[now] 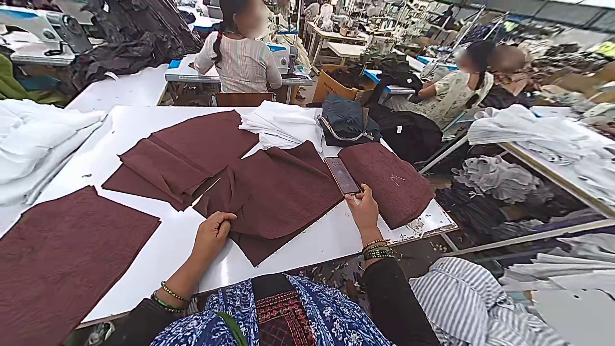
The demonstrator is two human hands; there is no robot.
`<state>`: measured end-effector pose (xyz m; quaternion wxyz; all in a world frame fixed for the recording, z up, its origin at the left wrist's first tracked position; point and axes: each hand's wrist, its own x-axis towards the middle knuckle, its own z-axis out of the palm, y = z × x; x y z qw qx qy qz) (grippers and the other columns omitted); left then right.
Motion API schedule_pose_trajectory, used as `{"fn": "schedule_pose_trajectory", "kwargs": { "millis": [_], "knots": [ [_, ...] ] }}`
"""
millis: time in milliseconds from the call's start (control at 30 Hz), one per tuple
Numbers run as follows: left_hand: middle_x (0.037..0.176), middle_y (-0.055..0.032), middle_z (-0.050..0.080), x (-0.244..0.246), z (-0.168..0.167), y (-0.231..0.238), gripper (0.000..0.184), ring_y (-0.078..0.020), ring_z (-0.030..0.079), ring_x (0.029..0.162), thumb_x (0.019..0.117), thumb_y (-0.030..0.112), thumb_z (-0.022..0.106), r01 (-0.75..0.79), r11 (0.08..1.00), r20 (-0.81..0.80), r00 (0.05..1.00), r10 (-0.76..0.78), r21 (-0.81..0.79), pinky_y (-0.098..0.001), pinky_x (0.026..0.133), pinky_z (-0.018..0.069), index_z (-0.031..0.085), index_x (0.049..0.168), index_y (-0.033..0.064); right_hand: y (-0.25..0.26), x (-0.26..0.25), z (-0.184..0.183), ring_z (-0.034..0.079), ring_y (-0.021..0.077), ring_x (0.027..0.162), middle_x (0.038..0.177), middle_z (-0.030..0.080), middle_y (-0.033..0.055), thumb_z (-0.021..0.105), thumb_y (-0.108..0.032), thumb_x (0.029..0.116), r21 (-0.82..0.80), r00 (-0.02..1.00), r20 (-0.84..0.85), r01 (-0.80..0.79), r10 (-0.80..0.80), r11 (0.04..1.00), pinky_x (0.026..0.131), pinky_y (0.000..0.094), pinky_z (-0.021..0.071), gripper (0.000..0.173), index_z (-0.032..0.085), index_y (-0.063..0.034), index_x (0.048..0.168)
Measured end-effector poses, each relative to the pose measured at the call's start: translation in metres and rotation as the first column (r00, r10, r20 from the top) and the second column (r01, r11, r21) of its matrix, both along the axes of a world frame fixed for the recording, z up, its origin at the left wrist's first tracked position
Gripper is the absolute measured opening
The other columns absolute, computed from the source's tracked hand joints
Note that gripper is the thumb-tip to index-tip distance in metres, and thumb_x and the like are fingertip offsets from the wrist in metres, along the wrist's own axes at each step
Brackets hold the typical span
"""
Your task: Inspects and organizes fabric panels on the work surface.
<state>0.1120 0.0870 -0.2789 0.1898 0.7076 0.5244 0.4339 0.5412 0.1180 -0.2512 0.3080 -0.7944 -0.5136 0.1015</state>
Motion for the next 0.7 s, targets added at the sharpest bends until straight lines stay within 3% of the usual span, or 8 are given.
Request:
{"fn": "schedule_pose_trajectory", "kwargs": {
  "millis": [133, 200, 267, 300, 467, 533, 600, 700],
  "knots": [
    [0.097, -0.021, 0.073, -0.008, 0.002, -0.005, 0.034, -0.0299, 0.07, 0.095, 0.091, 0.002, 0.043, 0.076, 0.997, 0.012, 0.997, -0.076, 0.008, -0.0418, 0.087, 0.0535, 0.075, 0.103, -0.0057, 0.004, -0.007, 0.01, 0.053, 0.0426, 0.135, 0.149, 0.05, 0.0281, 0.067, -0.029, 0.0992, -0.047, 0.999, 0.003, -0.051, 0.051, 0.998, 0.113, 0.0564, 0.0405, 0.075, 0.03, 0.0027, 0.157],
    [0.099, -0.0217, 0.074, -0.013, 0.004, -0.007, 0.035, -0.0304, 0.07, 0.096, 0.0922, 0.001, 0.044, 0.116, 0.993, 0.029, 0.993, -0.116, -0.003, -0.0417, 0.089, 0.0534, 0.075, 0.106, -0.0062, 0.0, -0.028, 0.01, 0.061, 0.0386, 0.124, 0.143, 0.053, 0.0304, 0.066, -0.022, 0.0986, 0.107, 0.992, -0.028, -0.118, 0.122, 0.987, 0.105, 0.0489, 0.0475, 0.063, 0.042, 0.0076, 0.149],
    [0.101, -0.0223, 0.073, -0.018, 0.006, -0.008, 0.035, -0.0305, 0.069, 0.097, 0.0928, 0.0, 0.043, 0.147, 0.989, 0.053, 0.988, -0.145, -0.027, -0.041, 0.091, 0.0524, 0.074, 0.109, -0.0065, -0.008, -0.074, 0.011, 0.068, 0.0321, 0.094, 0.127, 0.06, 0.0323, 0.064, -0.017, 0.0974, 0.271, 0.957, -0.038, -0.267, 0.287, 0.925, 0.082, 0.042, 0.0558, 0.045, 0.057, 0.0113, 0.132],
    [0.101, -0.0219, 0.073, -0.021, 0.007, -0.008, 0.036, -0.0295, 0.069, 0.098, 0.0932, 0.0, 0.043, 0.159, 0.987, 0.063, 0.986, -0.156, -0.038, -0.0398, 0.092, 0.0523, 0.074, 0.11, -0.0064, -0.015, -0.1, 0.01, 0.069, 0.0323, 0.095, 0.121, 0.063, 0.0312, 0.064, -0.018, 0.0963, 0.311, 0.91, -0.036, -0.381, 0.412, 0.87, 0.083, 0.0427, 0.0568, 0.039, 0.063, 0.0119, 0.122],
    [0.109, -0.0228, 0.073, -0.019, 0.011, -0.007, 0.035, -0.0279, 0.068, 0.107, 0.0936, -0.001, 0.045, 0.227, 0.969, 0.135, 0.968, -0.213, -0.1, -0.0379, 0.099, 0.0502, 0.073, 0.114, -0.0072, -0.042, -0.202, 0.006, 0.052, 0.0424, 0.136, 0.136, 0.064, 0.0199, 0.068, -0.07, 0.0803, 0.099, 0.505, 0.017, -0.86, 0.863, 0.501, 0.113, 0.0713, 0.0269, 0.076, 0.076, -0.0022, 0.115],
    [0.11, -0.0228, 0.073, -0.02, 0.011, -0.008, 0.032, -0.0291, 0.068, 0.11, 0.0936, -0.002, 0.048, 0.241, 0.968, 0.162, 0.96, -0.226, -0.076, -0.0404, 0.102, 0.0491, 0.073, 0.113, -0.0077, -0.048, -0.223, -0.004, 0.055, 0.0433, 0.133, 0.136, 0.065, 0.0193, 0.065, -0.074, 0.0771, 0.099, 0.418, 0.119, -0.907, 0.9, 0.409, 0.109, 0.0734, 0.0325, 0.081, 0.075, -0.005, 0.118],
    [0.109, -0.0244, 0.073, -0.023, 0.01, -0.01, 0.029, -0.0329, 0.068, 0.111, 0.0928, -0.004, 0.051, 0.243, 0.969, 0.179, 0.956, -0.232, -0.042, -0.0435, 0.104, 0.0479, 0.073, 0.111, -0.009, -0.049, -0.227, -0.02, 0.06, 0.044, 0.127, 0.131, 0.067, 0.0217, 0.06, -0.062, 0.0875, 0.148, 0.373, 0.194, -0.925, 0.907, 0.349, 0.105, 0.0693, 0.0404, 0.067, 0.075, -0.0024, 0.116],
    [0.103, -0.0256, 0.073, -0.023, 0.006, -0.005, 0.026, -0.0352, 0.07, 0.106, 0.0912, -0.006, 0.054, 0.244, 0.969, 0.153, 0.957, -0.248, 0.042, -0.0452, 0.099, 0.0506, 0.074, 0.107, -0.0099, -0.048, -0.22, -0.027, 0.069, 0.0428, 0.111, 0.11, 0.072, 0.0297, 0.056, -0.014, 0.097, 0.28, 0.423, 0.182, -0.888, 0.888, 0.366, 0.103, 0.0571, 0.049, 0.032, 0.072, 0.0135, 0.099]
  ]
}}
